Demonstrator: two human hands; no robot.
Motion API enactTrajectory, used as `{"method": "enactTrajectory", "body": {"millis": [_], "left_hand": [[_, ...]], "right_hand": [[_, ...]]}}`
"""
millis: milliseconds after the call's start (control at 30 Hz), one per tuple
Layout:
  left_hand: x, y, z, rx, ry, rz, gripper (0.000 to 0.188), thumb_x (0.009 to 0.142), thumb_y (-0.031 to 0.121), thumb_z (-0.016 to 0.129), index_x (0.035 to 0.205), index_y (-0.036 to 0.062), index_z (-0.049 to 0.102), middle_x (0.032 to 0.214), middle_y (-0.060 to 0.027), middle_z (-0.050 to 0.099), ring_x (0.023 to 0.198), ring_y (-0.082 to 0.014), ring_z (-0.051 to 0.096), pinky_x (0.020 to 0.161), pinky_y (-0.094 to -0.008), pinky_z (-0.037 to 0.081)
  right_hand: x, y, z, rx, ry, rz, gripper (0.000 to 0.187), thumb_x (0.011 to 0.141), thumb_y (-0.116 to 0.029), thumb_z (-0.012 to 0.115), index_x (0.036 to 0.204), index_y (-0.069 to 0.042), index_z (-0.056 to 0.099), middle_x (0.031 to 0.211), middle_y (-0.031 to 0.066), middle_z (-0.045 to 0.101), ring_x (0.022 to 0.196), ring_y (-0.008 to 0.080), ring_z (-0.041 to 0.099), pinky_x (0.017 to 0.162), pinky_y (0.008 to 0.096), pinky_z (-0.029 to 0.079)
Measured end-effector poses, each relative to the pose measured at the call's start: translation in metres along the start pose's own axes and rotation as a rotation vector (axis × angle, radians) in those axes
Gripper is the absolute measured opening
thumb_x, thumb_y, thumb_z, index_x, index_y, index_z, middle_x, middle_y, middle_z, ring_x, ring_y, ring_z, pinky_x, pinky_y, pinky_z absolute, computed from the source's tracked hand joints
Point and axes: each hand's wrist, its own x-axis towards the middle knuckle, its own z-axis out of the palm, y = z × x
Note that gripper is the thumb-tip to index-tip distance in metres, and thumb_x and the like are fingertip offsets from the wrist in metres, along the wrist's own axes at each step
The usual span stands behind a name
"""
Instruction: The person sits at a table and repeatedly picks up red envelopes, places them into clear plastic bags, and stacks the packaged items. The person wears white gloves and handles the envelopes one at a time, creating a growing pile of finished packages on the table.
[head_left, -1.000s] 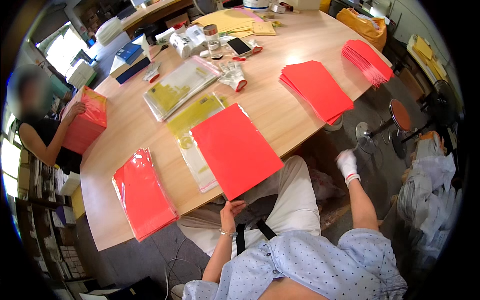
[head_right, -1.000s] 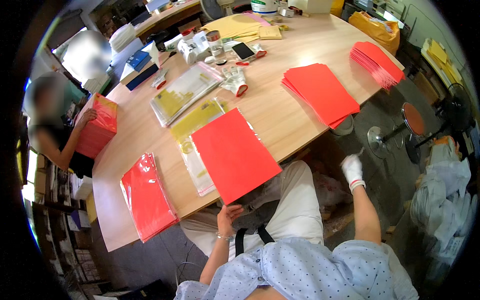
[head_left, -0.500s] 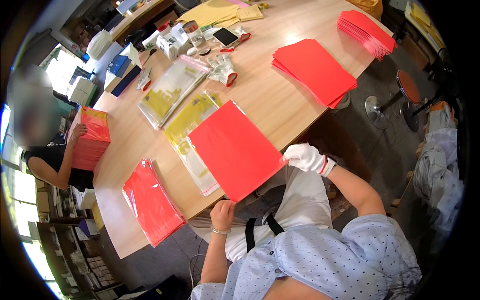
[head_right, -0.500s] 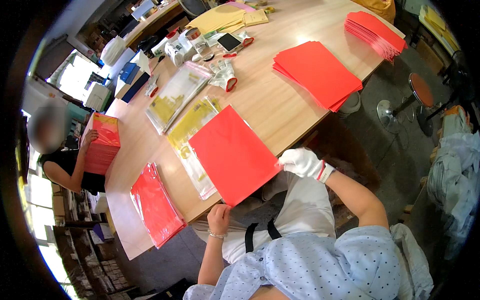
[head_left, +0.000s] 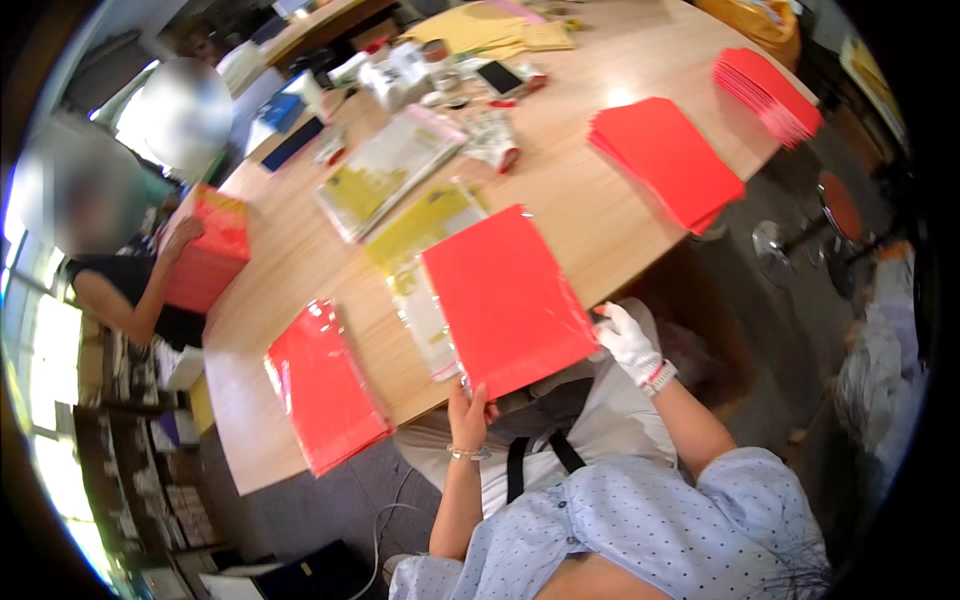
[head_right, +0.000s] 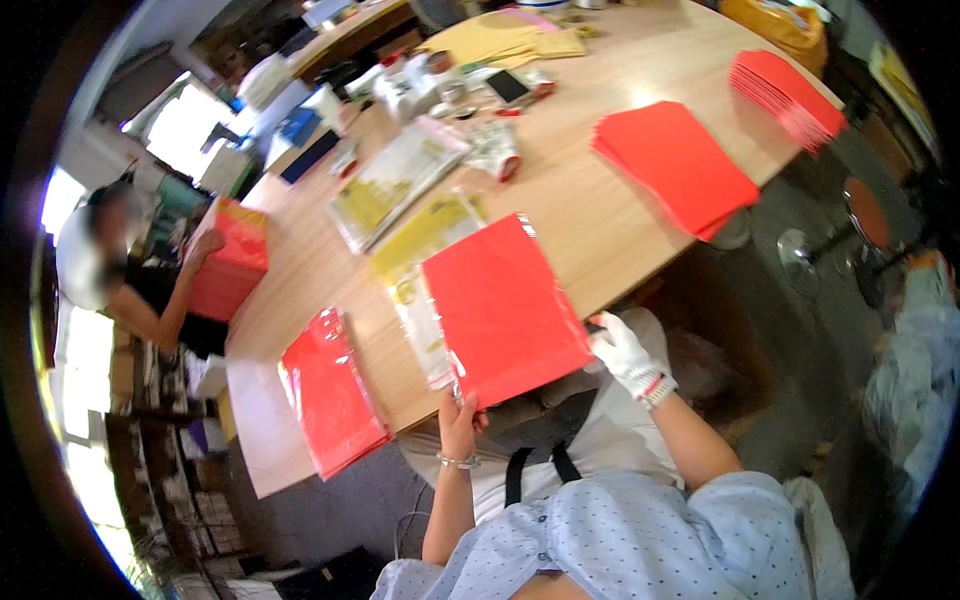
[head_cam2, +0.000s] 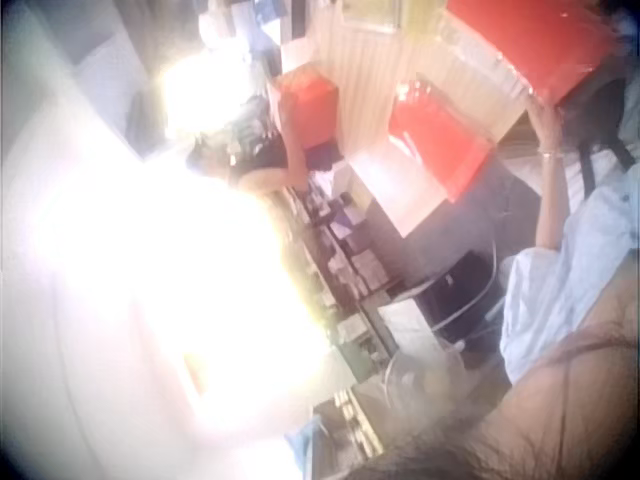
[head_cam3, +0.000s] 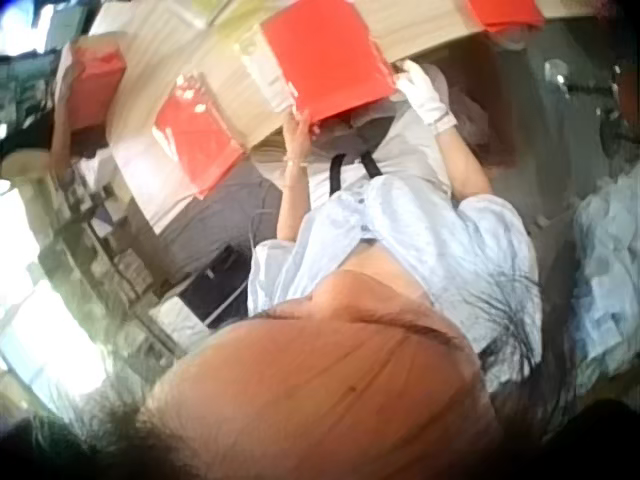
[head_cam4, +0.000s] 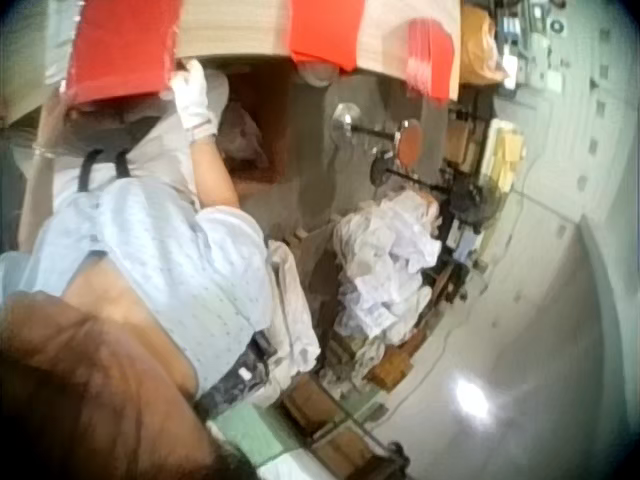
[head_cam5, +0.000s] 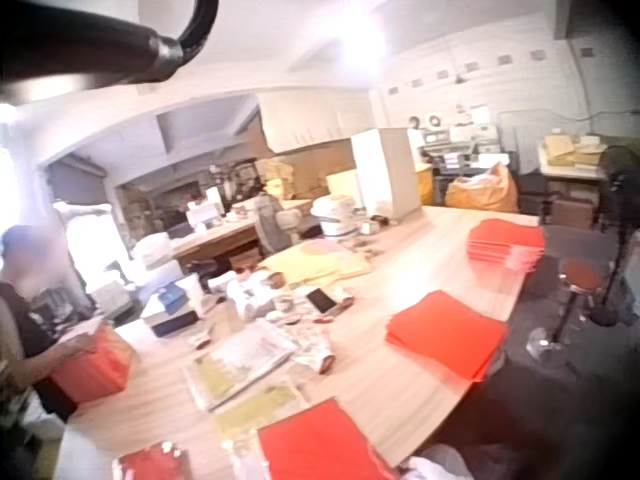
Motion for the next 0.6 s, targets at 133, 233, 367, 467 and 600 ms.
{"method": "enactTrajectory", "body": {"millis": [133, 233, 367, 467, 600], "left_hand": [[-0.033, 0.049, -0.028, 0.041, 0.018, 0.18, 0.029, 0.092, 0.01, 0.051, 0.117, 0.0027, 0.04, 0.082, -0.006, 0.059, 0.053, -0.0084, 0.052, 0.045, -0.02, 0.042], [-0.059, 0.071, -0.096, 0.133, 0.199, 0.305, 0.032, 0.09, 0.005, 0.051, 0.121, 0.0033, 0.041, 0.08, -0.0028, 0.053, 0.055, -0.0095, 0.051, 0.047, -0.0218, 0.044], [-0.069, 0.074, -0.224, 0.073, 0.531, 0.478, 0.031, 0.087, 0.004, 0.051, 0.118, 0.0006, 0.047, 0.096, -0.0089, 0.057, 0.083, -0.0153, 0.057, 0.074, -0.029, 0.049], [-0.068, 0.036, -0.347, 0.477, 0.633, 0.204, 0.037, 0.083, 0.006, 0.053, 0.119, -0.0018, 0.047, 0.117, -0.0179, 0.053, 0.107, -0.0267, 0.052, 0.093, -0.0372, 0.042], [-0.047, 0.016, -0.335, 1.274, 0.742, 0.262, 0.058, 0.079, 0.017, 0.055, 0.132, -0.0009, 0.037, 0.143, -0.0257, 0.026, 0.132, -0.0387, 0.027, 0.107, -0.0464, 0.025]], "right_hand": [[-0.015, 0.024, 0.03, 0.042, -0.194, -0.092, 0.03, 0.088, -0.002, 0.047, 0.119, 0.001, 0.045, 0.093, 0.0054, 0.061, 0.084, 0.0114, 0.058, 0.076, 0.0255, 0.049], [-0.016, -0.002, 0.11, 0.026, -0.338, -0.126, 0.028, 0.087, 0.003, 0.043, 0.114, 0.001, 0.052, 0.102, 0.0066, 0.06, 0.088, 0.0114, 0.058, 0.077, 0.0253, 0.048], [0.019, -0.001, 0.246, -0.25, -0.543, -0.489, 0.027, 0.083, -0.009, 0.05, 0.109, -0.005, 0.054, 0.083, 0.0168, 0.061, 0.076, 0.0274, 0.061, 0.067, 0.0358, 0.048], [0.018, -0.015, 0.318, -0.464, -0.674, -0.453, 0.017, 0.083, -0.014, 0.05, 0.097, -0.006, 0.055, 0.083, 0.0225, 0.061, 0.079, 0.0399, 0.06, 0.068, 0.0454, 0.046], [0.019, 0.001, 0.334, -0.671, -0.663, -0.373, 0.025, 0.085, -0.022, 0.048, 0.106, -0.008, 0.049, 0.084, 0.0216, 0.062, 0.08, 0.041, 0.059, 0.069, 0.0486, 0.045]]}}
